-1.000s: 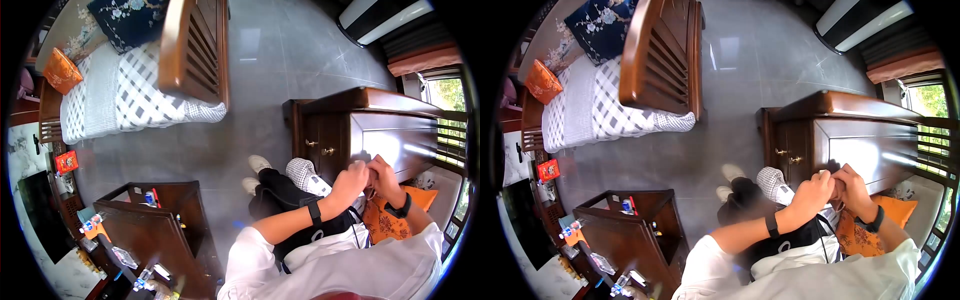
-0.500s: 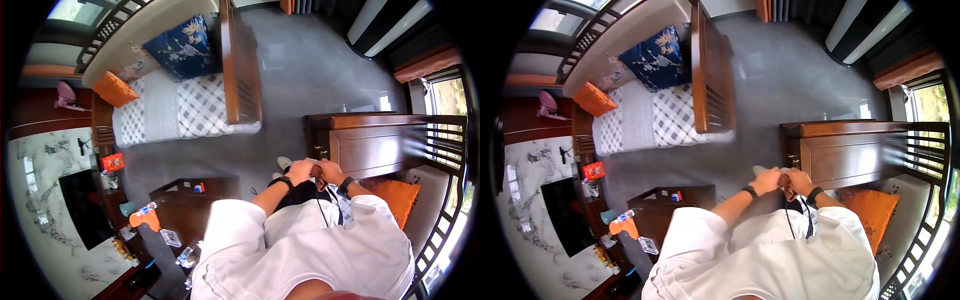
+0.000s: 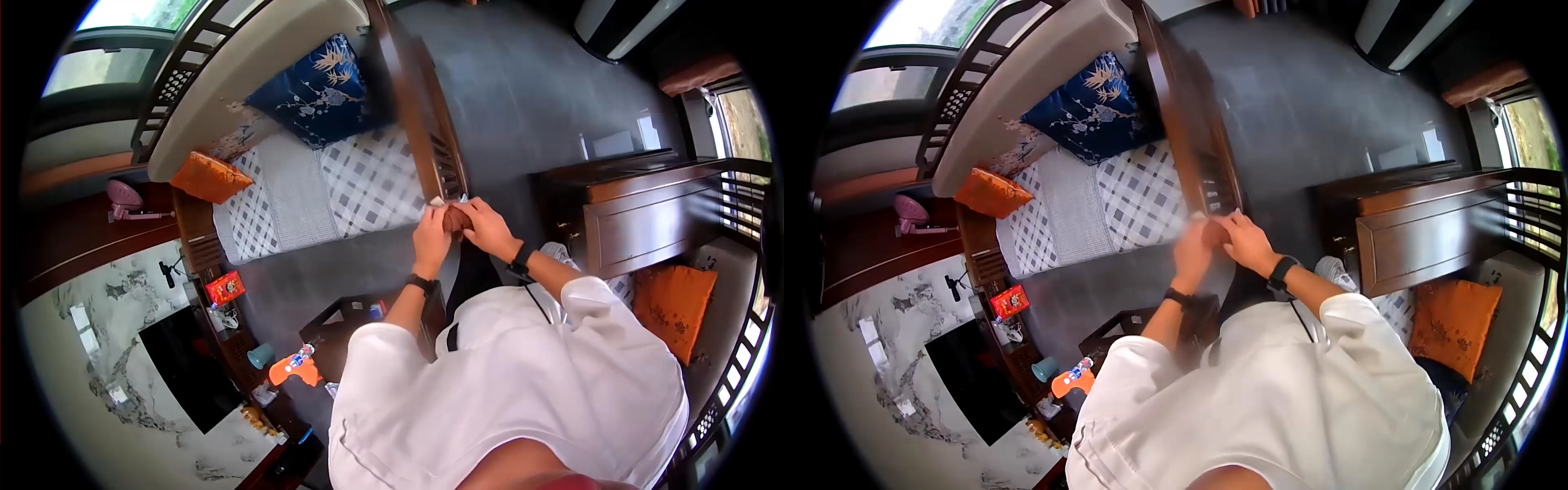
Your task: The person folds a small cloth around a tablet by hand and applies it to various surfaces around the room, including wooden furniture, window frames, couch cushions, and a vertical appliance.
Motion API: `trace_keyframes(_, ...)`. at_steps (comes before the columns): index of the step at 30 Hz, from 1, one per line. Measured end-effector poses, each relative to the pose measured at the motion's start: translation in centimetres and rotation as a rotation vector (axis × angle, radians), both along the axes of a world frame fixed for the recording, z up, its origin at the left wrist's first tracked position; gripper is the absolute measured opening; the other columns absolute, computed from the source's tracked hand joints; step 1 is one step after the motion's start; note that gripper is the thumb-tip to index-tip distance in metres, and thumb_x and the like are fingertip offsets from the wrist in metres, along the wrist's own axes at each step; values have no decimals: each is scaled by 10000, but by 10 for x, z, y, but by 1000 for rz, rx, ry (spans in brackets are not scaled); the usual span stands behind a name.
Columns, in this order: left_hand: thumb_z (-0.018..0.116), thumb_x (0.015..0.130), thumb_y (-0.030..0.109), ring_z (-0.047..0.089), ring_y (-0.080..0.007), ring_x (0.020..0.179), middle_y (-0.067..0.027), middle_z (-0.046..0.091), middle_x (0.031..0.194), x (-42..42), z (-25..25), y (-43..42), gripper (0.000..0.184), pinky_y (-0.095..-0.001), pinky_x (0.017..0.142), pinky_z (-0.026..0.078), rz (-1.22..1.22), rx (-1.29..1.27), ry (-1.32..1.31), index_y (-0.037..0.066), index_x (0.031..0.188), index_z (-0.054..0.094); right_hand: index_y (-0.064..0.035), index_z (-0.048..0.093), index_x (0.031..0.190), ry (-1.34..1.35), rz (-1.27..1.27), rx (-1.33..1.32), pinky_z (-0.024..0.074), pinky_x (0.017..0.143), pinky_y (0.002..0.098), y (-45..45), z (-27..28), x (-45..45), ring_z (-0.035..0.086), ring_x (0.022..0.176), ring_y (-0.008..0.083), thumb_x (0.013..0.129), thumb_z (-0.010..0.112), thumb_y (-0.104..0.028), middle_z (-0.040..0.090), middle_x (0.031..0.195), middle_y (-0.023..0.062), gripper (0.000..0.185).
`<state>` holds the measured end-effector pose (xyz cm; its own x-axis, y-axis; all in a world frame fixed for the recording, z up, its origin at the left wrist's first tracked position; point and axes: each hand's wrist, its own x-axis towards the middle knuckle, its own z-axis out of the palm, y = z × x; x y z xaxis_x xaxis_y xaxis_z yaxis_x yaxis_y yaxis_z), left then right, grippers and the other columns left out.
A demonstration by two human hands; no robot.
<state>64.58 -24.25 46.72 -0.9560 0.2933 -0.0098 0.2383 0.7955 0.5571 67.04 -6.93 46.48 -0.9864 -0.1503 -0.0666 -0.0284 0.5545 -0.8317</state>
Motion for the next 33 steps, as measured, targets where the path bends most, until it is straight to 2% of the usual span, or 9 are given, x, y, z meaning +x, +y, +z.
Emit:
trace_keyframes(5, 657, 774, -13, 633, -367, 964, -85, 600, 1101, -56, -31, -40, 479, -457, 760, 537, 2, 34, -63, 162, 1218, 625, -135, 560, 1320, -171, -56, 73, 531, 883, 423, -53, -25, -52, 584, 1075, 369, 749, 676, -4, 553, 1143, 137, 597)
trace_keyframes(8, 651, 775, -23, 632, -372, 957, -90, 599, 1104, -81, -41, -47, 481, -467, 757, 535, -58, 17, -69, 162, 1218, 623, -141, 567, 1306, -141, -73, 131, 535, 878, 424, -57, -22, -79, 583, 1079, 365, 731, 674, 8, 551, 1155, 130, 603)
trace_keyframes(12, 641, 780, -34, 629, -376, 950, -101, 594, 1101, -121, -48, -47, 485, -465, 752, 533, -38, 110, -123, 156, 1225, 615, -153, 587, 1205, -185, -134, 237, 547, 866, 433, -66, -26, -120, 576, 1112, 340, 679, 723, 42, 555, 1123, 113, 577)
trace_keyframes(18, 600, 773, -92, 596, -393, 998, -139, 550, 1124, -181, -47, -43, 475, -458, 795, 519, -9, 185, -190, 100, 1207, 589, -155, 596, 1167, -240, -156, 218, 540, 874, 432, -64, -24, -185, 577, 1106, 356, 681, 701, 53, 558, 1126, 127, 539)
trace_keyframes(19, 591, 769, -102, 590, -400, 1003, -149, 543, 1128, -192, -39, -39, 473, -458, 804, 515, -1, 213, -207, 89, 1201, 586, -147, 610, 1191, -187, -182, 189, 523, 853, 461, -63, -23, -194, 597, 1020, 402, 767, 571, 72, 567, 1100, 145, 480)
trace_keyframes(22, 561, 750, -139, 579, -419, 1000, -170, 526, 1126, -222, -30, -30, 475, -453, 839, 504, 13, 295, -211, 51, 1185, 576, -154, 608, 1193, -187, -193, 214, 524, 853, 460, -56, -28, -226, 601, 1018, 401, 766, 572, 72, 571, 1102, 142, 484)
trace_keyframes(24, 556, 745, -146, 581, -419, 995, -167, 527, 1121, -241, -28, -22, 477, -452, 850, 501, 53, 360, -203, 49, 1180, 577, -164, 606, 1181, -193, -188, 262, 531, 862, 455, -53, -29, -250, 605, 1038, 388, 766, 601, 55, 574, 1115, 136, 469)
trace_keyframes(26, 571, 760, -128, 581, -418, 1022, -164, 536, 1138, -262, -24, -16, 435, -452, 870, 499, 86, 301, -188, 55, 1154, 586, -171, 593, 1168, -229, -166, 308, 538, 887, 449, -49, -29, -276, 598, 1095, 370, 763, 650, 27, 572, 1144, 128, 454)
trace_keyframes(33, 609, 785, -82, 584, -421, 1050, -175, 553, 1160, -321, -40, 5, 378, -472, 878, 501, 245, 193, -161, 79, 1127, 597, -183, 599, 1190, -210, -78, 334, 535, 903, 460, -33, -38, -351, 601, 1117, 371, 718, 726, -2, 579, 1199, 140, 520)
